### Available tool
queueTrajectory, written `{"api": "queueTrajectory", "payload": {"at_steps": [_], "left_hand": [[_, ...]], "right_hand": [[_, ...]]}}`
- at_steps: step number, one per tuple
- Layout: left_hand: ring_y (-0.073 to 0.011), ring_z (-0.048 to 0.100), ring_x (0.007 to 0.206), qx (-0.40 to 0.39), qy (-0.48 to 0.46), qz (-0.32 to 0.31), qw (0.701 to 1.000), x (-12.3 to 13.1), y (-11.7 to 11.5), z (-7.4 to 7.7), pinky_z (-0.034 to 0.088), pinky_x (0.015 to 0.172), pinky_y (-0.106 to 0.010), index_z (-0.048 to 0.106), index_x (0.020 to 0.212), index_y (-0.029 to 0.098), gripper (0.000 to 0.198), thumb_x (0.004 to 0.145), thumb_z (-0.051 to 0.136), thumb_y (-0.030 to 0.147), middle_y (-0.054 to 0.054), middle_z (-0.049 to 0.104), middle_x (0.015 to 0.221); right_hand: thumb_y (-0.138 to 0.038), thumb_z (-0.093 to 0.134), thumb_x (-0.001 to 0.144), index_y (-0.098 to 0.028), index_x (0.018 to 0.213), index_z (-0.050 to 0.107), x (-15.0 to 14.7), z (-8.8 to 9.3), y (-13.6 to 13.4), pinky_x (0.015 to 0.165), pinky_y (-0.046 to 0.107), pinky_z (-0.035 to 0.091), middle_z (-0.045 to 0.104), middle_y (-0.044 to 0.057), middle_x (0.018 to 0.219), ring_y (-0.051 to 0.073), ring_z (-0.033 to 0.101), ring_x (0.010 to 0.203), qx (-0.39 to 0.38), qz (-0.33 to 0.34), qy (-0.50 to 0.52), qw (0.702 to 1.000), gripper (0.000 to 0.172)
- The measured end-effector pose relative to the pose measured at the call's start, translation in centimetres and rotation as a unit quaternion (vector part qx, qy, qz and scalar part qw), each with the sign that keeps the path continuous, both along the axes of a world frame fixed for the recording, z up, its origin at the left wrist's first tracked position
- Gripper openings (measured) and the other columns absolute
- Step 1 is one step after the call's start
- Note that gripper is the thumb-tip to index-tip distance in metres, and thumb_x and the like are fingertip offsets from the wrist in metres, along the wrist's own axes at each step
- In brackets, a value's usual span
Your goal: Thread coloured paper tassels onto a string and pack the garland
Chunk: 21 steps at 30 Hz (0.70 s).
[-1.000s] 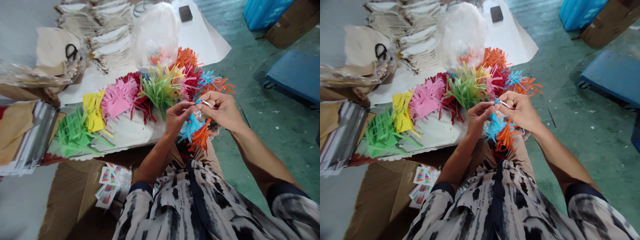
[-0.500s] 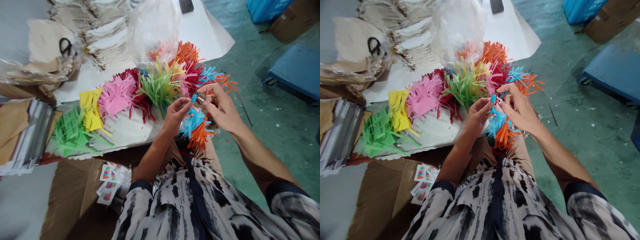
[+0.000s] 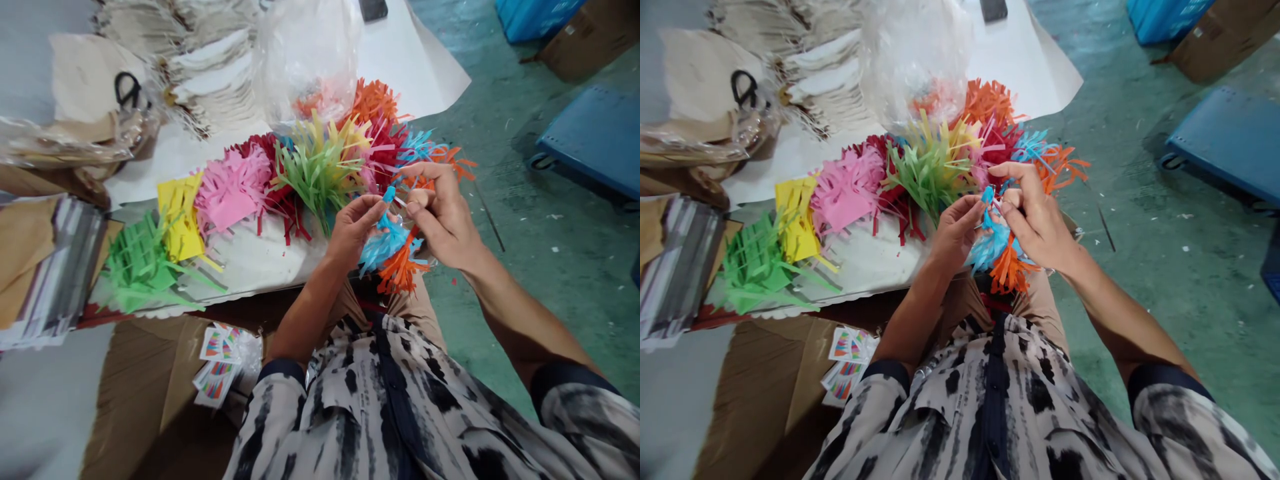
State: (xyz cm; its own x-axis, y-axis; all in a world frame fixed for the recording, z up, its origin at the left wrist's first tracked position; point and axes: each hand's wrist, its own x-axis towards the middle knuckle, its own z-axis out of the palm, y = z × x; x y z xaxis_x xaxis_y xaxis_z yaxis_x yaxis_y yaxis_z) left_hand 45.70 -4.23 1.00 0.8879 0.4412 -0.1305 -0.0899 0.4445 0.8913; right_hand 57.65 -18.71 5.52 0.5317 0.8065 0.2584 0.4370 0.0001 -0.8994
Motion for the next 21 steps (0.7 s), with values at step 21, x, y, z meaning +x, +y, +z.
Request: {"api": "queueTrajectory", "payload": {"at_steps": [21], "left_hand": [[-0.0113, 0.071, 0.084, 0.149, -0.043, 0.021, 0.988, 0.03, -1.01, -0.24, 0.061, 0.082, -0.027, 0.075, 0.089, 0.022, 0.026, 0.083, 0.091, 0.041, 0.0, 0.077, 0.094]], "right_hand": [[-0.04, 0.054, 0.106, -0.025, 0.107, 0.064, 0.55, -0.39, -0.3, 0.065, 0.035, 0.04, 0.061, -0.001, 0.079, 0.017, 0.054, 0.065, -0.056, 0.01, -0.118, 0.991, 0.018]]}}
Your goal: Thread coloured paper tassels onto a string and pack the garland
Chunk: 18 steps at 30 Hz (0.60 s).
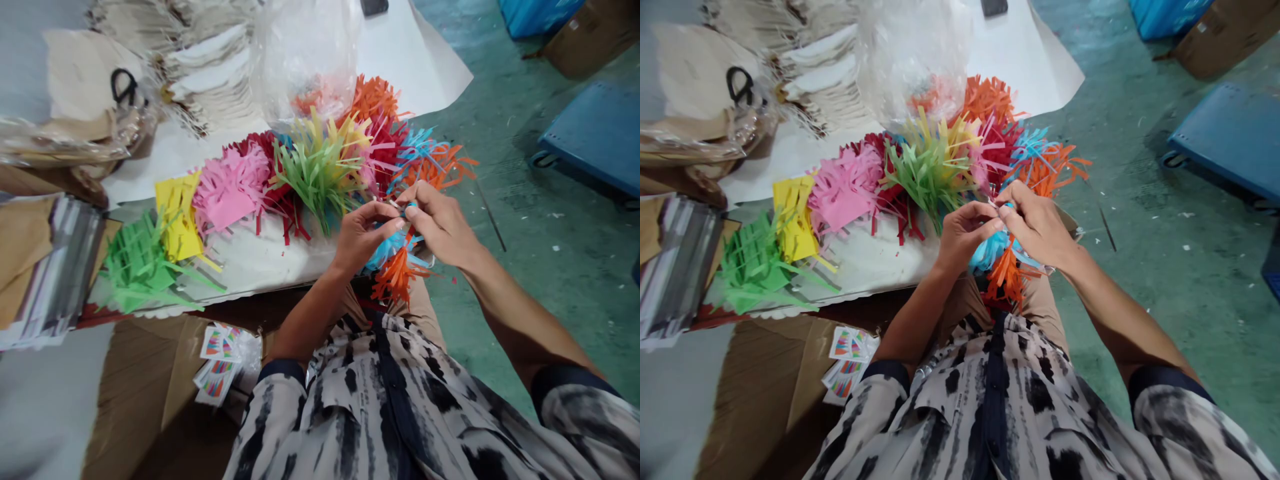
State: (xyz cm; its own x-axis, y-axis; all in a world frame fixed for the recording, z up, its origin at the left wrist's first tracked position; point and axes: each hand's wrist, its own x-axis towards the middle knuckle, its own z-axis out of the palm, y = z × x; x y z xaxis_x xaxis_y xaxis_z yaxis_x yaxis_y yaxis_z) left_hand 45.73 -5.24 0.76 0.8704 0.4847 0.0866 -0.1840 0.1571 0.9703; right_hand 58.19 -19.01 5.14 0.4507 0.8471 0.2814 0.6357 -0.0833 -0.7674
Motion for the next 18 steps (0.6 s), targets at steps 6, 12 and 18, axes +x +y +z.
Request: {"api": "queueTrajectory", "payload": {"at_steps": [6, 12, 18], "left_hand": [[-0.0119, 0.072, 0.09, 0.129, 0.019, 0.044, 0.99, -0.1, -1.1, -0.3, 0.06, 0.086, -0.027, 0.07, 0.096, 0.022, 0.013, 0.092, 0.079, 0.03, 0.001, 0.077, 0.098], [-0.0165, 0.074, 0.102, 0.251, 0.069, 0.083, 0.962, 0.9, -3.1, -0.6, 0.061, 0.094, -0.032, 0.056, 0.127, 0.027, 0.045, 0.091, 0.083, 0.024, -0.002, 0.075, 0.114], [-0.0266, 0.068, 0.133, 0.415, 0.112, 0.052, 0.901, 3.2, -3.6, 0.0, 0.056, 0.116, -0.044, 0.049, 0.142, 0.027, 0.063, 0.092, 0.087, 0.03, -0.01, 0.069, 0.144]], "right_hand": [[-0.046, 0.058, 0.108, -0.026, 0.102, 0.062, 0.1, -0.1, -0.4, 0.063, 0.035, 0.04, 0.06, -0.001, 0.075, 0.016, 0.052, 0.061, -0.009, -0.018, -0.045, 0.999, 0.022], [-0.052, 0.058, 0.109, -0.026, 0.099, 0.068, 1.4, -1.0, 0.4, 0.071, 0.037, 0.046, 0.069, 0.005, 0.092, 0.02, 0.059, 0.075, 0.048, -0.08, -0.056, 0.994, 0.029], [-0.045, 0.07, 0.103, -0.024, 0.093, 0.065, 5.7, -0.5, 2.2, 0.067, 0.033, 0.039, 0.065, 0.001, 0.087, 0.014, 0.048, 0.066, 0.147, -0.14, 0.019, 0.979, 0.024]]}}
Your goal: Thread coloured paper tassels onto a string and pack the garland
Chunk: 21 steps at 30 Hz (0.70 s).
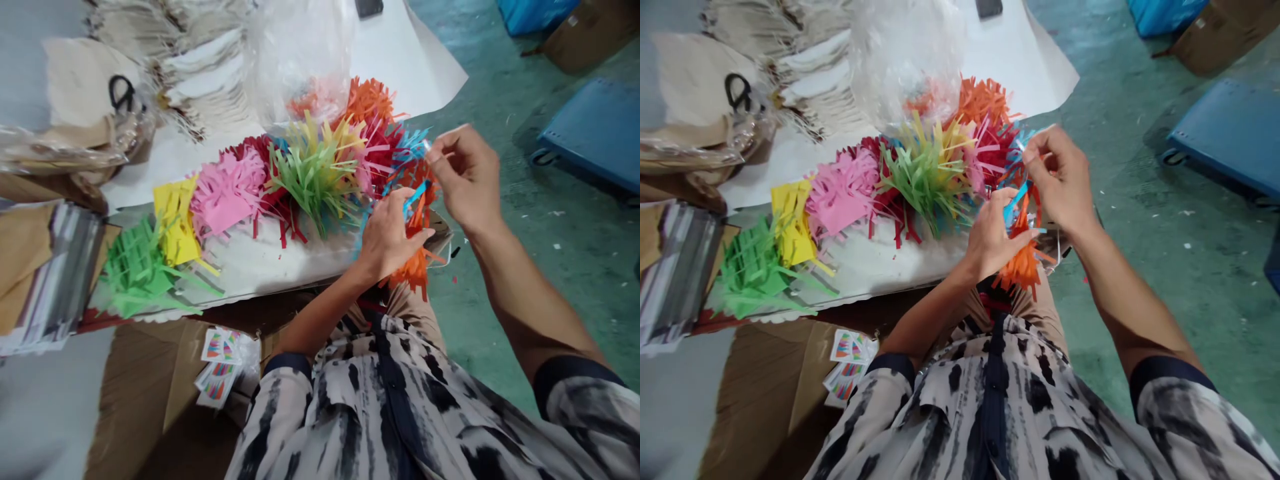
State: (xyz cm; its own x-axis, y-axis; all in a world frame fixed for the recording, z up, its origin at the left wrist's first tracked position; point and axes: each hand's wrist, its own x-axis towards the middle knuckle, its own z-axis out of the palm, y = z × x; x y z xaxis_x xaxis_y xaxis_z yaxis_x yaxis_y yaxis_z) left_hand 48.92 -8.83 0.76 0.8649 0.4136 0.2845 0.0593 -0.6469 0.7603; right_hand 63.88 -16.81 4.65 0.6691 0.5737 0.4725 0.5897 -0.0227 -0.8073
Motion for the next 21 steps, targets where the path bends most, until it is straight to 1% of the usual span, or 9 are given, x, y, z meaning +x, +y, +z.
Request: {"api": "queueTrajectory", "payload": {"at_steps": [2, 6, 8, 10, 13, 15, 18, 20, 21], "left_hand": [[-0.0281, 0.067, 0.135, 0.054, 0.026, -0.014, 0.998, 0.8, 0.0, 0.7, 0.054, 0.118, -0.045, 0.049, 0.144, 0.024, 0.059, 0.096, 0.082, 0.028, -0.01, 0.07, 0.145], [-0.0273, 0.067, 0.129, 0.13, 0.096, 0.0, 0.987, 2.2, -0.4, 2.2, 0.053, 0.115, -0.043, 0.058, 0.14, 0.022, 0.034, 0.106, 0.059, 0.018, -0.01, 0.074, 0.139], [-0.0274, 0.069, 0.125, 0.147, 0.143, 0.005, 0.979, 2.8, -1.1, 2.5, 0.056, 0.107, -0.042, 0.062, 0.135, 0.023, 0.031, 0.107, 0.053, 0.015, -0.01, 0.076, 0.133], [-0.028, 0.07, 0.12, 0.157, 0.185, -0.001, 0.97, 3.2, -1.8, 2.3, 0.058, 0.096, -0.041, 0.066, 0.129, 0.022, 0.026, 0.107, 0.052, 0.016, -0.011, 0.077, 0.125], [-0.0303, 0.071, 0.116, 0.169, 0.218, -0.043, 0.96, 3.0, -2.6, 1.1, 0.058, 0.086, -0.04, 0.07, 0.122, 0.018, 0.019, 0.107, 0.06, 0.025, -0.013, 0.076, 0.12], [-0.0322, 0.07, 0.117, 0.174, 0.199, -0.071, 0.962, 2.5, -2.4, 0.3, 0.058, 0.085, -0.041, 0.075, 0.115, 0.016, 0.027, 0.107, 0.066, 0.041, -0.015, 0.076, 0.119], [-0.0332, 0.068, 0.116, 0.171, 0.112, -0.068, 0.977, 1.8, -1.1, -0.5, 0.057, 0.092, -0.043, 0.08, 0.1, 0.018, 0.047, 0.103, 0.068, 0.063, -0.016, 0.077, 0.113], [-0.0326, 0.067, 0.116, 0.165, 0.057, -0.067, 0.982, 1.8, -0.2, -0.7, 0.055, 0.099, -0.045, 0.082, 0.101, 0.018, 0.048, 0.103, 0.066, 0.064, -0.015, 0.079, 0.111], [-0.0321, 0.067, 0.119, 0.163, 0.04, -0.075, 0.983, 2.0, 0.1, -0.8, 0.054, 0.103, -0.046, 0.082, 0.107, 0.019, 0.045, 0.105, 0.065, 0.06, -0.015, 0.08, 0.115]], "right_hand": [[-0.044, 0.072, 0.102, -0.023, 0.091, 0.064, 1.7, 0.5, 0.5, 0.065, 0.032, 0.035, 0.063, 0.0, 0.082, 0.013, 0.049, 0.065, 0.023, 0.002, 0.0, 1.0, 0.025], [-0.05, 0.074, 0.101, -0.024, 0.091, 0.062, 4.7, 1.6, 1.1, 0.069, 0.034, 0.042, 0.066, 0.0, 0.08, 0.016, 0.063, 0.069, 0.055, 0.014, -0.028, 0.998, 0.03], [-0.057, 0.074, 0.1, -0.027, 0.092, 0.06, 5.8, 1.9, 1.1, 0.067, 0.036, 0.043, 0.063, -0.001, 0.077, 0.018, 0.066, 0.067, 0.058, 0.013, -0.031, 0.998, 0.035], [-0.063, 0.072, 0.1, -0.029, 0.092, 0.056, 6.2, 1.8, 1.0, 0.062, 0.036, 0.04, 0.058, -0.002, 0.072, 0.018, 0.063, 0.062, 0.054, -0.008, -0.032, 0.998, 0.039], [-0.062, 0.066, 0.104, -0.031, 0.093, 0.052, 5.5, 0.5, 0.6, 0.059, 0.035, 0.035, 0.051, -0.003, 0.071, 0.017, 0.053, 0.059, 0.03, -0.045, -0.005, 0.999, 0.036], [-0.059, 0.063, 0.106, -0.031, 0.096, 0.051, 4.7, -1.1, 0.3, 0.059, 0.035, 0.036, 0.052, -0.003, 0.073, 0.016, 0.05, 0.06, 0.008, -0.063, 0.031, 0.998, 0.032], [-0.063, 0.061, 0.105, -0.03, 0.097, 0.049, 3.8, -3.8, -0.1, 0.06, 0.036, 0.038, 0.055, -0.001, 0.076, 0.017, 0.05, 0.062, 0.014, -0.105, 0.069, 0.992, 0.036], [-0.071, 0.06, 0.102, -0.031, 0.097, 0.048, 3.7, -5.0, -0.1, 0.059, 0.037, 0.038, 0.056, 0.0, 0.076, 0.018, 0.049, 0.061, 0.034, -0.138, 0.09, 0.986, 0.042], [-0.074, 0.059, 0.101, -0.031, 0.098, 0.047, 3.8, -5.3, 0.0, 0.059, 0.037, 0.037, 0.056, 0.0, 0.075, 0.018, 0.047, 0.06, 0.04, -0.151, 0.101, 0.983, 0.045]]}}
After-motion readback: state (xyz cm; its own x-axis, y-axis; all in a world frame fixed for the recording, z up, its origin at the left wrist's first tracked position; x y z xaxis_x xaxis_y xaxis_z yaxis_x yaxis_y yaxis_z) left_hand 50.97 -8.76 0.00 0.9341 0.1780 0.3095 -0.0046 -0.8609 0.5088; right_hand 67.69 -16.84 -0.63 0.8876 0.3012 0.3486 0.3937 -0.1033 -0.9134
